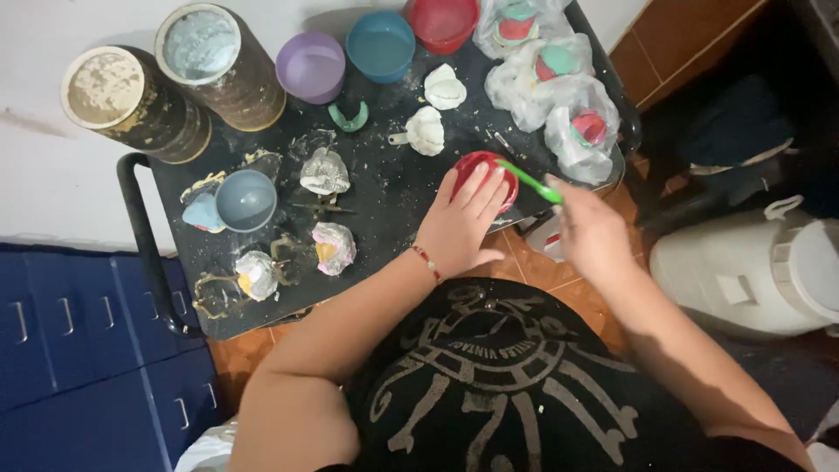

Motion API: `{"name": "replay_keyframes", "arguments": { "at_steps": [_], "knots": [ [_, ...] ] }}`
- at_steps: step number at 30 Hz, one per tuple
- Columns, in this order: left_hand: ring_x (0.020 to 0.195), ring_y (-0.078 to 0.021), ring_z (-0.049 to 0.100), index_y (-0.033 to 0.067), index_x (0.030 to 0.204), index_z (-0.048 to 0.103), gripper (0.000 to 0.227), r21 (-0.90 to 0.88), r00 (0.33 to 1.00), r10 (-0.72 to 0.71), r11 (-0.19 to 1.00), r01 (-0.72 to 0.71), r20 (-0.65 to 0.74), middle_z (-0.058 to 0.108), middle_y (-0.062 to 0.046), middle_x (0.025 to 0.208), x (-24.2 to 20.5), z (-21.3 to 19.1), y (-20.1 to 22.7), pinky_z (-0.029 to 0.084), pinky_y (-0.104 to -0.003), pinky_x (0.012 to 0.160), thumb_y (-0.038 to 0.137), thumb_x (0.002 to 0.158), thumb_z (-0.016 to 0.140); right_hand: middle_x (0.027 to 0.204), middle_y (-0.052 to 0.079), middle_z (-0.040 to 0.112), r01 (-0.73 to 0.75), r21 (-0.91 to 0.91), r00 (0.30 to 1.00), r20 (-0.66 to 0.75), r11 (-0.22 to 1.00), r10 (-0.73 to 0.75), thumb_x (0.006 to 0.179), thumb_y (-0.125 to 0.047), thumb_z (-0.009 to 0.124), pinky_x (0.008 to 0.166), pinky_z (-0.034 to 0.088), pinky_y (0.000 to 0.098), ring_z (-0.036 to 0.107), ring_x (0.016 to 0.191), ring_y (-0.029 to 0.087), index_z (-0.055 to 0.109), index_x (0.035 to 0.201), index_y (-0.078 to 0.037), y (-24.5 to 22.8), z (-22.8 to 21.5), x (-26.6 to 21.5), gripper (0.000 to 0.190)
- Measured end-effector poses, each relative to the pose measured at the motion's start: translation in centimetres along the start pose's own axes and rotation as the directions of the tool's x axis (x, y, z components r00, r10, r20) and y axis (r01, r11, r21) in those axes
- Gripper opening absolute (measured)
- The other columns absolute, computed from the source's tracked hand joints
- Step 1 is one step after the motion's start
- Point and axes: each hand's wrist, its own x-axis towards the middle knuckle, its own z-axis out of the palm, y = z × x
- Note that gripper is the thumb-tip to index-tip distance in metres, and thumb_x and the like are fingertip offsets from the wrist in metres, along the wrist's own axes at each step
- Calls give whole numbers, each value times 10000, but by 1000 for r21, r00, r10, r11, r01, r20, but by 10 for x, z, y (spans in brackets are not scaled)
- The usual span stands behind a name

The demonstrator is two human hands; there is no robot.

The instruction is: The person mixes a white powder with water in a red bowl using a green spatula to create a pink paste. They then apply the paste to a dental mold and later handle other molds and tools on the table.

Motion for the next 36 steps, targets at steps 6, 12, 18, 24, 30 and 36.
{"name": "replay_keyframes", "arguments": {
  "at_steps": [6,12,18,24,30,36],
  "knots": [
    [1557,-254,217,76,1596,283,1159,-20,992,25,1000,-23,126,357,-105,1636,-24,-2,-12,51,-539,1298,763,753,684,1043,77,737,-14,-106,984,177,994,32,995,-330,563,827,597,484,740,967,318,584,1445,-327,-16,30,-1,450],
    [1555,-262,272,71,1568,363,1021,-105,992,93,989,-103,-90,357,-125,1644,-32,8,-25,135,-550,1283,572,789,793,1023,149,742,-319,-26,881,359,947,307,1060,-350,533,880,567,566,718,1011,388,595,1437,-313,-19,-6,26,384],
    [1393,-257,528,84,1401,597,703,-88,941,143,980,-178,-307,624,-113,1418,-5,53,-39,283,-500,1239,468,845,789,918,130,753,-334,116,910,298,936,288,1029,-345,571,889,552,589,700,1004,427,679,1282,-296,-9,6,27,279],
    [1426,-292,490,43,1407,586,677,-34,949,266,961,-275,-168,599,-156,1451,1,20,-38,258,-505,1248,389,862,788,1024,131,758,-18,-277,971,224,961,83,945,-268,645,851,611,472,752,944,348,694,1338,-200,-47,-25,24,402],
    [1312,-283,601,138,1349,631,566,-233,965,17,969,-80,-262,655,-104,1371,-4,43,-73,409,-546,1087,377,855,766,1066,199,716,-309,22,911,295,951,289,1018,-275,589,906,537,590,675,1074,444,687,1237,-159,8,-1,26,267],
    [1044,-339,727,103,1537,467,886,-797,800,-545,353,491,252,606,-195,1368,-27,97,-70,590,-434,928,209,742,845,794,75,702,-586,556,810,420,590,410,1052,-259,519,740,553,354,713,762,211,704,1037,-112,19,56,33,238]
  ]
}}
